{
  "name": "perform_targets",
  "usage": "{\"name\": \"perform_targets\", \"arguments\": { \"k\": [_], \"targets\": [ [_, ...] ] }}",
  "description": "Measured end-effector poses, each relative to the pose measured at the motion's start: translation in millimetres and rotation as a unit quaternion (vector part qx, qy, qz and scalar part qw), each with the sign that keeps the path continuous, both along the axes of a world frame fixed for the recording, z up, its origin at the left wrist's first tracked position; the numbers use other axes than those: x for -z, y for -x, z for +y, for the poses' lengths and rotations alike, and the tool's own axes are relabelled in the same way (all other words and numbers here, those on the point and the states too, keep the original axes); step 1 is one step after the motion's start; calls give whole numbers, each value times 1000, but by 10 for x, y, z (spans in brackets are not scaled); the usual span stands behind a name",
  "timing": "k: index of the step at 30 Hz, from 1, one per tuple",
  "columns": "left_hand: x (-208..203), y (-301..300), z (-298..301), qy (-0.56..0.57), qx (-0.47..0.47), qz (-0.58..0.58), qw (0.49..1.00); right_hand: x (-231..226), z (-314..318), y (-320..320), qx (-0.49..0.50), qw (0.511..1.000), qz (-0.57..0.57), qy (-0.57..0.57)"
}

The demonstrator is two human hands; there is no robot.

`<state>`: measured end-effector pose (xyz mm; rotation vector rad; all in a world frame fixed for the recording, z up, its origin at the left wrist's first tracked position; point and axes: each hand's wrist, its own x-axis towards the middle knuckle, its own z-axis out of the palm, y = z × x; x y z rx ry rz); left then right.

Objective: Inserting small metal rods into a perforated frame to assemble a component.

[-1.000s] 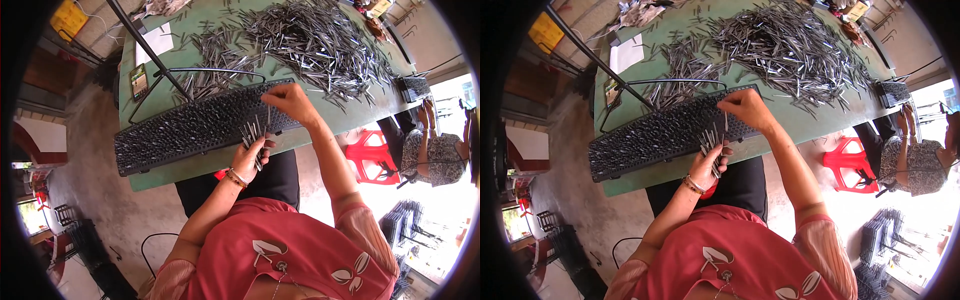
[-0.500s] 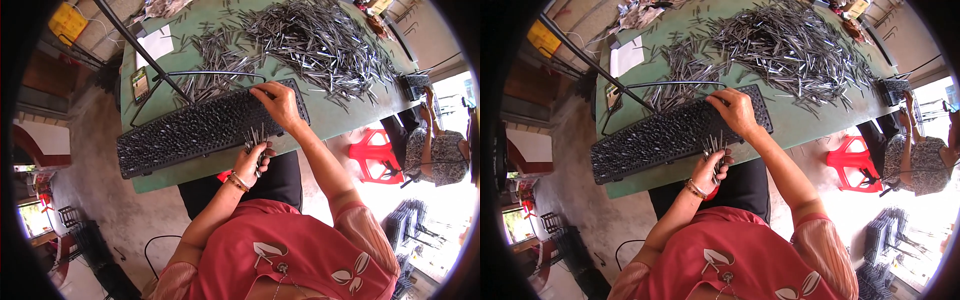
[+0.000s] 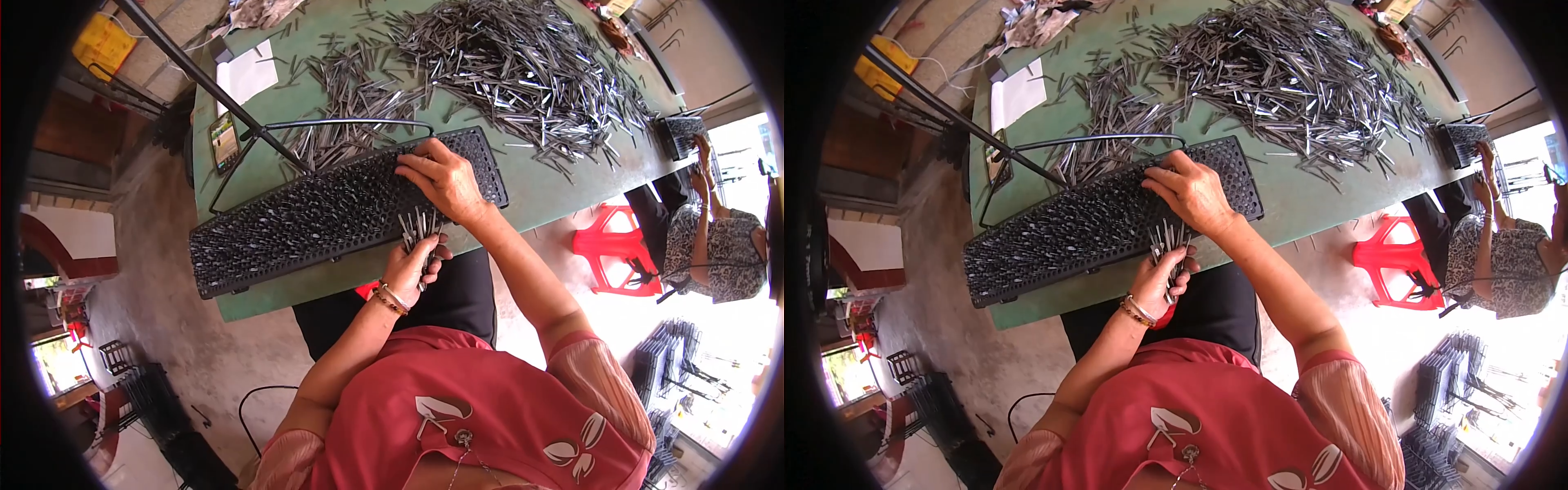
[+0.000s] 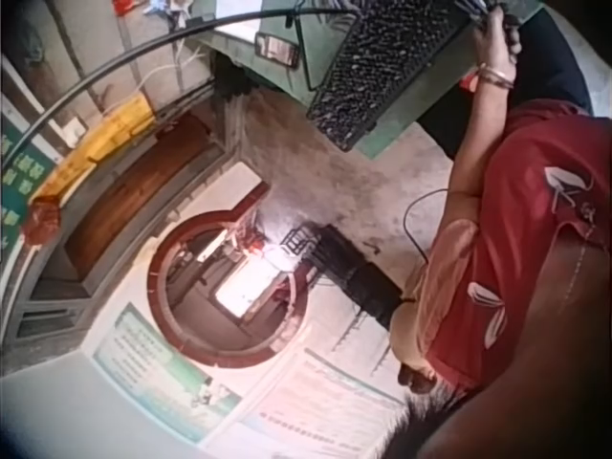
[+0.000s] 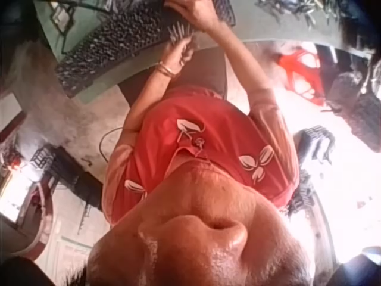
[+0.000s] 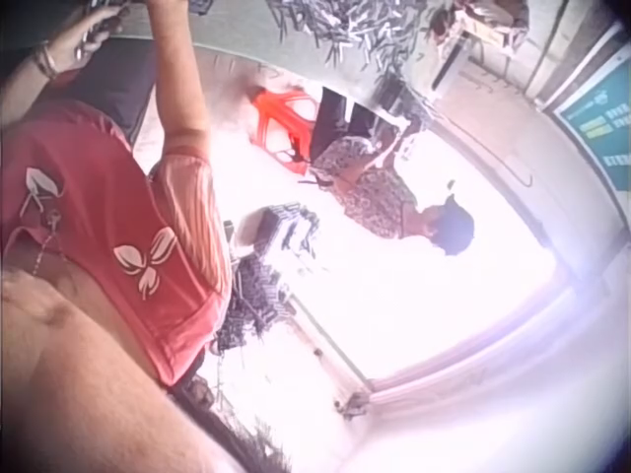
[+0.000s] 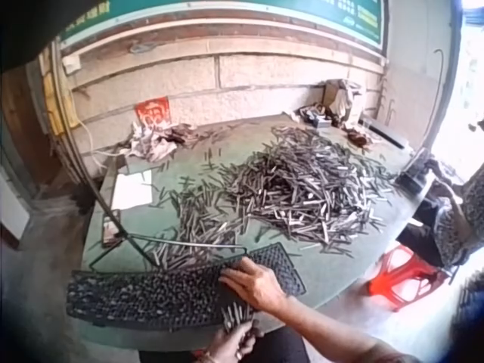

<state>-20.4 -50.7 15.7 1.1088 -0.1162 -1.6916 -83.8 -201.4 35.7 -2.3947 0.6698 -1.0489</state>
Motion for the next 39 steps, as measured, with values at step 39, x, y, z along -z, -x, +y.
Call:
{"name": "perform_targets", "arguments": {
  "k": [39],
  "targets": [
    [6,29,50,21,6,71,997,31,-95,78,-33,983,33,176]
  ]
}}
